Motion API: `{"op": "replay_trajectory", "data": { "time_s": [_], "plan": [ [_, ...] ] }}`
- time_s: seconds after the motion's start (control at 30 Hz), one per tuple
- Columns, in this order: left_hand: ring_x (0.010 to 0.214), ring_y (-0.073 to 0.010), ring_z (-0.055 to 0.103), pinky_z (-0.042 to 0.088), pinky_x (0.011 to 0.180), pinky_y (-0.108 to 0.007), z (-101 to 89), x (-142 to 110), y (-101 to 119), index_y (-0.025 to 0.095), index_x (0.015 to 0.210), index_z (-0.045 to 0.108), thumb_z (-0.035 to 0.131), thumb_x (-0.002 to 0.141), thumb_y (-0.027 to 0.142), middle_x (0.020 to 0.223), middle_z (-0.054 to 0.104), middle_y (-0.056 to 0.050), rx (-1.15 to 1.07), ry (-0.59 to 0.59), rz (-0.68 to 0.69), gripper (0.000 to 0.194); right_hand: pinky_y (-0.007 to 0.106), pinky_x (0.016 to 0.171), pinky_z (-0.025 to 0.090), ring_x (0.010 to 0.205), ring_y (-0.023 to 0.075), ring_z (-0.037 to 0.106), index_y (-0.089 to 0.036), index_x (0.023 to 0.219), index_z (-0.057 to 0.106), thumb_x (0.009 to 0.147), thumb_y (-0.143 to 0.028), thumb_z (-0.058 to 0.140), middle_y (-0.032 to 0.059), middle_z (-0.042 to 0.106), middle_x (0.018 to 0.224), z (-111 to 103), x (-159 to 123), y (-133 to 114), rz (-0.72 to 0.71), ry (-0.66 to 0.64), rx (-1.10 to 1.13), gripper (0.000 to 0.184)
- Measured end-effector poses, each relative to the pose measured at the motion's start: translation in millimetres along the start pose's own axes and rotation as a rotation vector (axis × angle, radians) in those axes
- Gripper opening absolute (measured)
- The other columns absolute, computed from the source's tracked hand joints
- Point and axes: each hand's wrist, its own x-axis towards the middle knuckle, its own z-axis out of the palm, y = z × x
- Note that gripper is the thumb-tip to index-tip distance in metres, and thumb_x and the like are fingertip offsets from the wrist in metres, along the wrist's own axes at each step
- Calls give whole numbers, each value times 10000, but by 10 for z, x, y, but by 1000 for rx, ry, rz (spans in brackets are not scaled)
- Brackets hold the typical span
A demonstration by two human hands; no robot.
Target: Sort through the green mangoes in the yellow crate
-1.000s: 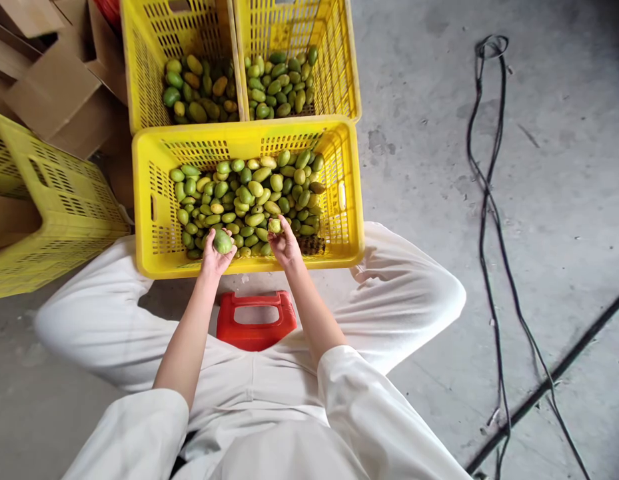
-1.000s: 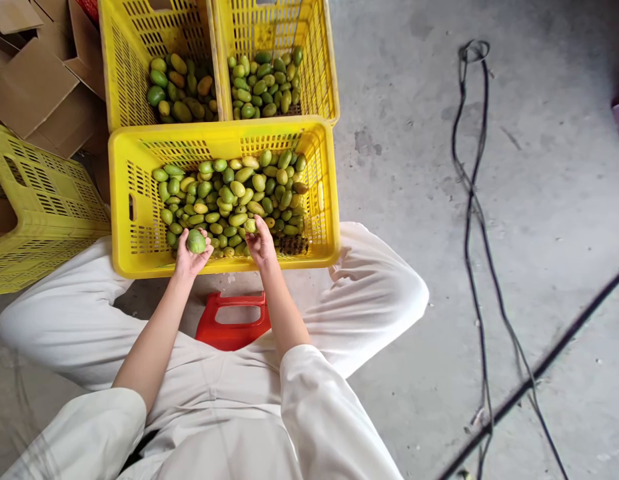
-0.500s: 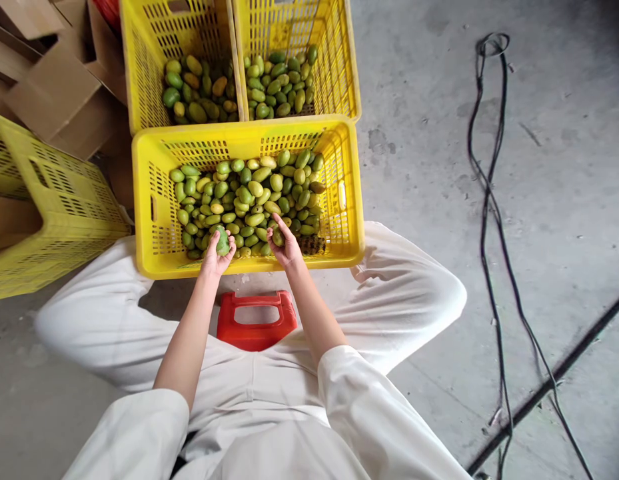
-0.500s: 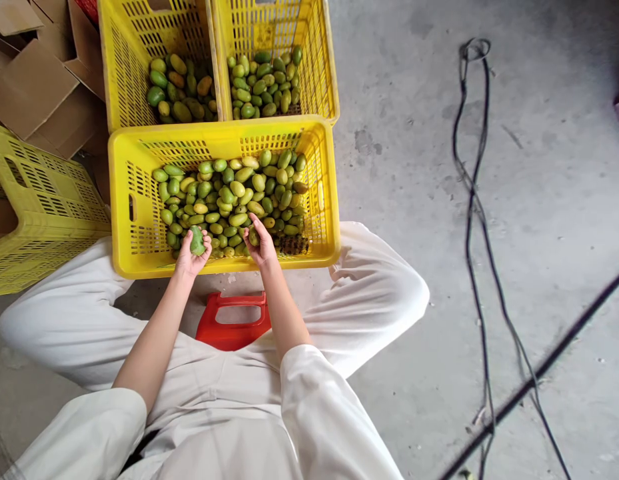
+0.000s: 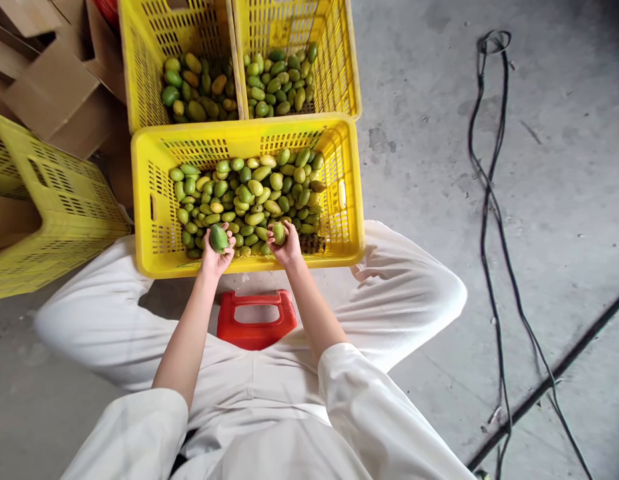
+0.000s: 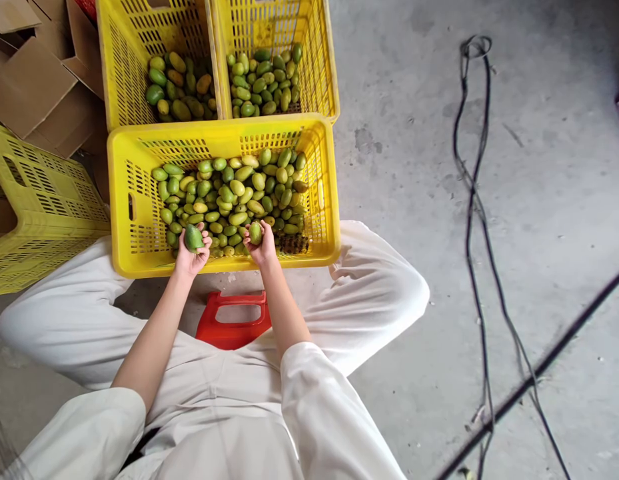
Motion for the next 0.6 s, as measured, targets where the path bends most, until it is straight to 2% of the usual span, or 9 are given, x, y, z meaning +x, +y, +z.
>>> {"op": "replay_trajectory", "data": {
  "time_s": [0.13,0.2,0.3,0.37,0.47,0.6],
  "plan": [
    [571,-85,468,255,322,-123,-14,33,-5,172,854,619,353,1037,475,755,545,-40,-3,21,-25,443,134,350,366,538,94,557,-214,760,544,878,-262,602,-37,551,616,10,-16,13,-37,-9,-5,140],
    [578,-94,487,282,345,-139,-9,54,-10,174,815,608,350,1037,476,748,559,-43,0,29,-19,455,137,375,390,553,89,573,-213,795,586,878,-233,608,-39,576,642,33,-19,29,-85,2,-11,89],
    [602,-111,520,349,421,-178,15,58,-12,189,806,621,441,1007,496,746,586,-35,22,24,16,408,147,443,453,588,86,601,-214,861,636,893,-265,620,-38,617,689,61,-20,43,-135,-2,-27,63],
    [604,-115,526,379,471,-201,27,42,-14,194,808,636,485,988,502,736,594,-27,32,15,29,388,153,465,468,605,89,614,-217,869,639,896,-307,627,-40,622,689,58,-12,43,-144,4,-30,95],
    [625,-113,541,431,548,-223,23,16,-29,183,802,649,556,964,466,745,614,-26,44,8,-4,339,155,470,468,628,91,630,-220,847,612,873,-270,641,-46,632,696,24,19,46,-166,45,-11,63],
    [748,-126,617,516,691,-253,-1,22,-65,178,781,647,648,934,357,830,674,-36,12,49,15,235,179,542,525,700,105,674,-231,811,536,777,-232,740,-51,643,762,-20,78,72,-227,77,-10,207]
  ]
}}
